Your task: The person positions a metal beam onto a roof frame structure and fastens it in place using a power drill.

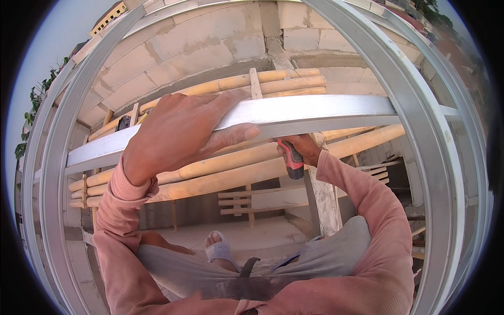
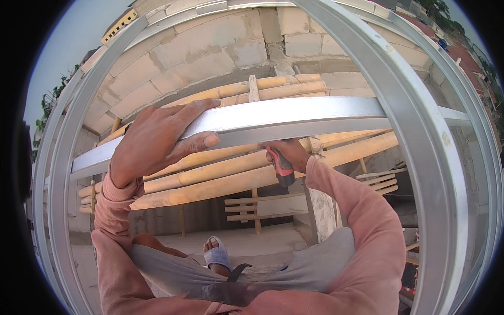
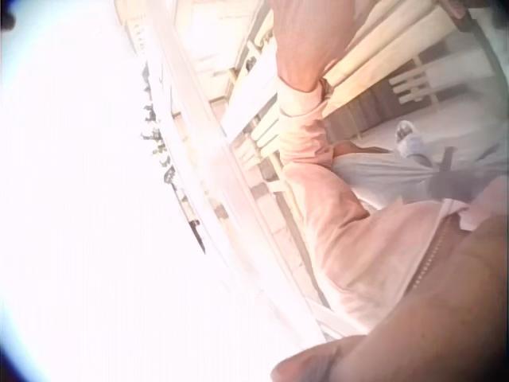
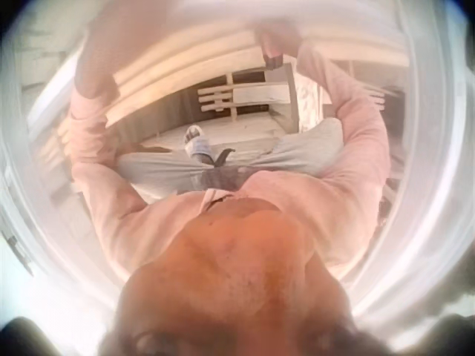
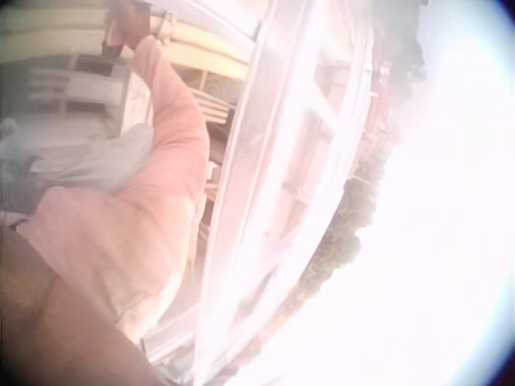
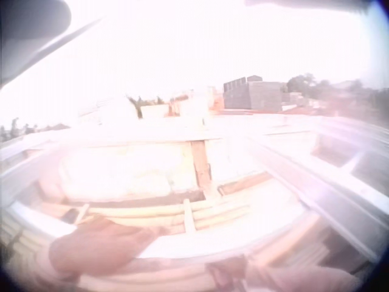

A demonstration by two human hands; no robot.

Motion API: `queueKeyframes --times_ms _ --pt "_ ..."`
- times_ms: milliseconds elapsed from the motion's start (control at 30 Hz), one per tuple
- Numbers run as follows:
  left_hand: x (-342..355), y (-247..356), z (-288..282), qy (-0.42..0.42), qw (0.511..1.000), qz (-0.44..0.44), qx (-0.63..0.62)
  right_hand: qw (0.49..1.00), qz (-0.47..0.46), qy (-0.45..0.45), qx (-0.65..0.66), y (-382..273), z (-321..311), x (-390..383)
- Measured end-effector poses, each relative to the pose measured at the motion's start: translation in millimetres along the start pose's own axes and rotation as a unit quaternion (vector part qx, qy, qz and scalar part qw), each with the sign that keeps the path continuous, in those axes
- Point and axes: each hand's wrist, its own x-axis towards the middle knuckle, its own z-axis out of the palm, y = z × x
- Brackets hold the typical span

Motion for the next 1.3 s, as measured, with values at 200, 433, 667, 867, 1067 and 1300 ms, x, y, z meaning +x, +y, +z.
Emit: queueKeyframes --times_ms 200,433,667,867,1067,1300 --pt "-8 10 6 0.091 0.993 0.011 0.077 0.991 0.024 -0.091 0.096 36 -33 37" --pt "-47 47 124 0.469 0.828 0.165 -0.259 0.991 0.085 -0.049 0.096 46 -47 19" --pt "4 52 313 0.389 0.127 -0.436 -0.802 0.996 0.085 -0.019 0.032 28 -22 -21" --pt "28 31 333 0.395 0.01 -0.303 -0.868 0.983 0.019 -0.086 -0.16 57 -13 -32" --pt "36 32 345 0.331 0.019 -0.391 -0.859 0.902 -0.145 -0.143 -0.381 77 10 -44" --pt "20 25 368 0.323 -0.085 -0.317 -0.888 0.895 -0.143 -0.137 -0.401 69 22 -42"
